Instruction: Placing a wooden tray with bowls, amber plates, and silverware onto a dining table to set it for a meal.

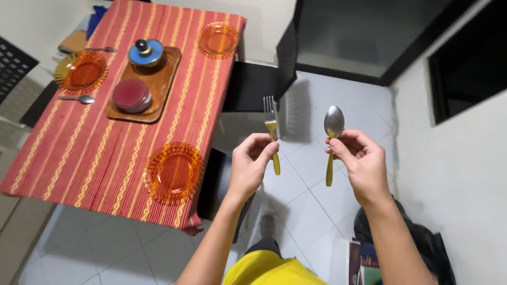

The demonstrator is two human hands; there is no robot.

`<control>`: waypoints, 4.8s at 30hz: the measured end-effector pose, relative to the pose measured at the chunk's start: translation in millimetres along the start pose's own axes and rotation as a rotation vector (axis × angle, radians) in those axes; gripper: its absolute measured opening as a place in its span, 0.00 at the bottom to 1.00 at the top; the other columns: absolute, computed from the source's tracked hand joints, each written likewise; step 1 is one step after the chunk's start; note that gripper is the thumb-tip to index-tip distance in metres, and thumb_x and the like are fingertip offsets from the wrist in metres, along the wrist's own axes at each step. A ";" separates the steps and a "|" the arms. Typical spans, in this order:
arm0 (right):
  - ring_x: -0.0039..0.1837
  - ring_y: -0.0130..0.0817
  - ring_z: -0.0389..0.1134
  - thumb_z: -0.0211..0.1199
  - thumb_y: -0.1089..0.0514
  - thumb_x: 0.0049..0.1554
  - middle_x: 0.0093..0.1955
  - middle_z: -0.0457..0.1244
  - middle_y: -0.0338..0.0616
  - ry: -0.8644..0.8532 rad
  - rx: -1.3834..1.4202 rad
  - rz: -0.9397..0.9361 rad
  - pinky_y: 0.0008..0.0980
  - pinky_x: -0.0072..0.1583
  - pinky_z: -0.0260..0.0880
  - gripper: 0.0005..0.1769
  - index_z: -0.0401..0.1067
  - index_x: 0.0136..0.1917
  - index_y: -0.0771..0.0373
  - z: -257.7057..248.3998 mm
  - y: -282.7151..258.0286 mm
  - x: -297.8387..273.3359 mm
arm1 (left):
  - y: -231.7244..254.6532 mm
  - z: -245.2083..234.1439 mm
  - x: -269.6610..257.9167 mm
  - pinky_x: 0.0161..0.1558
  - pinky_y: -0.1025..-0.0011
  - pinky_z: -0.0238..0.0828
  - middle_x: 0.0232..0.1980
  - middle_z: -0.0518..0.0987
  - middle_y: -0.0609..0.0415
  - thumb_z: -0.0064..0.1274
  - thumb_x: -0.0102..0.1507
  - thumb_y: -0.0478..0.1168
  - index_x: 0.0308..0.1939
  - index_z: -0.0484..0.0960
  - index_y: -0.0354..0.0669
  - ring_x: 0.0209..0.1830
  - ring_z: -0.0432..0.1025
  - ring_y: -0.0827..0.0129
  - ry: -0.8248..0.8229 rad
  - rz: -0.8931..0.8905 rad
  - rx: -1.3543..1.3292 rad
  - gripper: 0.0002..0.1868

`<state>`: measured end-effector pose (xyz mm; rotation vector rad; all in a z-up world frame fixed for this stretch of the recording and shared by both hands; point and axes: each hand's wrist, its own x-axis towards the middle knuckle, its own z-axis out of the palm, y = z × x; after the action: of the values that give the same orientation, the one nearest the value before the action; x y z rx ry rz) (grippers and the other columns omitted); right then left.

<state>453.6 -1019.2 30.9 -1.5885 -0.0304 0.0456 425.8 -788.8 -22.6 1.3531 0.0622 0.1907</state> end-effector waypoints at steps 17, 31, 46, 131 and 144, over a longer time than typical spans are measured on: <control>0.51 0.30 0.72 0.66 0.64 0.60 0.51 0.71 0.44 -0.725 0.048 0.057 0.30 0.54 0.72 0.11 0.74 0.56 0.66 95.4 38.0 204.7 | 20.9 -24.7 37.5 0.43 0.77 0.73 0.37 0.83 0.58 0.60 0.66 0.39 0.45 0.83 0.36 0.37 0.76 0.79 0.746 0.072 0.232 0.10; 0.52 0.30 0.73 0.65 0.65 0.59 0.49 0.70 0.42 -1.185 0.024 0.164 0.31 0.56 0.74 0.10 0.72 0.55 0.66 200.9 64.2 233.3 | -30.0 -43.4 -21.1 0.41 0.78 0.73 0.39 0.84 0.57 0.57 0.67 0.37 0.46 0.81 0.35 0.38 0.76 0.79 1.264 0.118 0.204 0.08; 0.49 0.25 0.70 0.69 0.65 0.57 0.46 0.70 0.40 -1.243 -0.212 0.220 0.27 0.53 0.71 0.09 0.74 0.51 0.65 345.5 197.9 244.9 | -120.9 -193.9 -81.4 0.41 0.78 0.75 0.38 0.83 0.56 0.58 0.65 0.34 0.48 0.82 0.34 0.37 0.77 0.78 1.453 -0.109 0.330 0.09; 0.46 0.33 0.73 0.70 0.53 0.56 0.44 0.71 0.45 -1.196 -0.822 -0.090 0.35 0.51 0.73 0.16 0.74 0.51 0.65 406.9 309.7 242.5 | -166.7 -235.6 -66.5 0.44 0.52 0.76 0.47 0.84 0.51 0.56 0.64 0.49 0.42 0.82 0.47 0.44 0.79 0.48 1.528 -0.953 0.848 0.11; 0.50 0.24 0.69 0.67 0.56 0.59 0.48 0.68 0.38 -1.320 -0.261 0.111 0.26 0.48 0.68 0.15 0.72 0.57 0.63 347.2 159.6 203.7 | -52.1 -181.3 -49.4 0.36 0.75 0.78 0.42 0.85 0.51 0.59 0.64 0.45 0.47 0.81 0.38 0.36 0.80 0.71 1.631 -0.111 0.260 0.14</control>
<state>638.8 -665.6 -136.9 -1.5554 -1.0001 1.2012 354.5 -633.2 -115.8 1.1134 1.5497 1.1734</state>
